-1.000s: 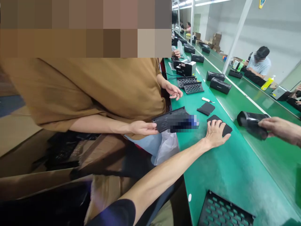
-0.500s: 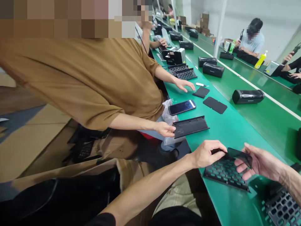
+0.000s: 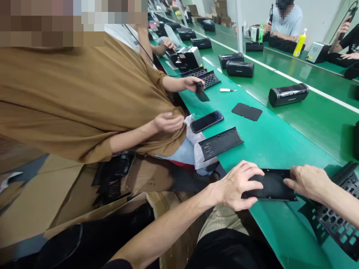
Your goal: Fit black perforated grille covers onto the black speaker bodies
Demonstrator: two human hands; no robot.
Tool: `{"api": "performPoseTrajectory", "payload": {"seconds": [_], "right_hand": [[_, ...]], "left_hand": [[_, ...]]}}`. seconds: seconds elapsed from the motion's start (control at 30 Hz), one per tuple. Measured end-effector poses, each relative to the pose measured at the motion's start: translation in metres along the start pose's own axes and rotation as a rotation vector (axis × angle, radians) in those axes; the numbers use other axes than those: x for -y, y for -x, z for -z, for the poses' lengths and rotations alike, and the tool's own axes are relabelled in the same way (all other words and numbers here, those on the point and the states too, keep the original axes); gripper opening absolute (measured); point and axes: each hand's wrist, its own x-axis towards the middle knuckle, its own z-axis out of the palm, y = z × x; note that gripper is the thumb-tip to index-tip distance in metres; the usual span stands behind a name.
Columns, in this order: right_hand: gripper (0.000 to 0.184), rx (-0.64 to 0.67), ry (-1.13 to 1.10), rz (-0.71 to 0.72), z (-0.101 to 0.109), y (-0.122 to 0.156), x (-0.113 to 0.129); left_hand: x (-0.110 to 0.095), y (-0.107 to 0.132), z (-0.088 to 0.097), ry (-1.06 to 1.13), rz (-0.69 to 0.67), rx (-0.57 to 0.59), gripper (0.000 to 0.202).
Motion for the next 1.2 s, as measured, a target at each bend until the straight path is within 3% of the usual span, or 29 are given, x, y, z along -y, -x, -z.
{"api": "performPoseTrajectory", "payload": {"seconds": [0.1,0.17,0.23,0.33,0.43,0.57,0.67,0.73,0.8,0.97,1.2], "right_hand": [[0.03,-0.188,0.24,0.102,0.002,-0.002,-0.005],[0.033,-0.246,0.247,0.234,-0.002,-0.007,-0.007],[0.029,-0.209,0.151,0.303,-0.005,-0.014,-0.007],[0.019,-0.103,-0.011,0.304,-0.004,-0.023,-0.007],[0.023,0.013,-0.182,0.294,0.007,-0.021,-0.006],[0.049,0.167,-0.679,0.136,0.019,-0.002,0.003],[0.064,0.1,-0.88,0.073,0.014,0.015,0.014],[0.072,0.022,-0.992,0.044,0.005,0.025,0.02],[0.075,0.0,-1.131,-0.004,-0.006,0.033,0.025],[0.058,0.057,-1.421,-0.087,-0.021,0.045,0.033],[0.057,0.049,-1.558,-0.191,-0.017,0.055,0.038]], "left_hand": [[0.002,0.0,0.011,0.07,0.223,-0.081,0.034],[0.005,-0.001,0.012,0.029,0.426,-0.072,0.034],[0.009,-0.001,0.007,-0.004,0.545,0.0,0.03],[0.011,-0.001,0.001,0.064,0.588,0.038,0.018],[0.008,-0.001,0.006,0.336,0.706,-0.066,0.018],[-0.004,0.003,0.018,0.982,0.894,-0.292,0.04],[-0.017,0.009,0.021,1.381,0.947,-0.413,0.063],[-0.026,0.013,0.022,1.488,0.97,-0.449,0.067],[-0.033,0.017,0.022,1.536,0.955,-0.478,0.064],[-0.045,0.024,0.022,1.55,0.894,-0.638,0.055],[-0.048,0.038,0.013,1.592,0.905,-0.645,0.05]]}}
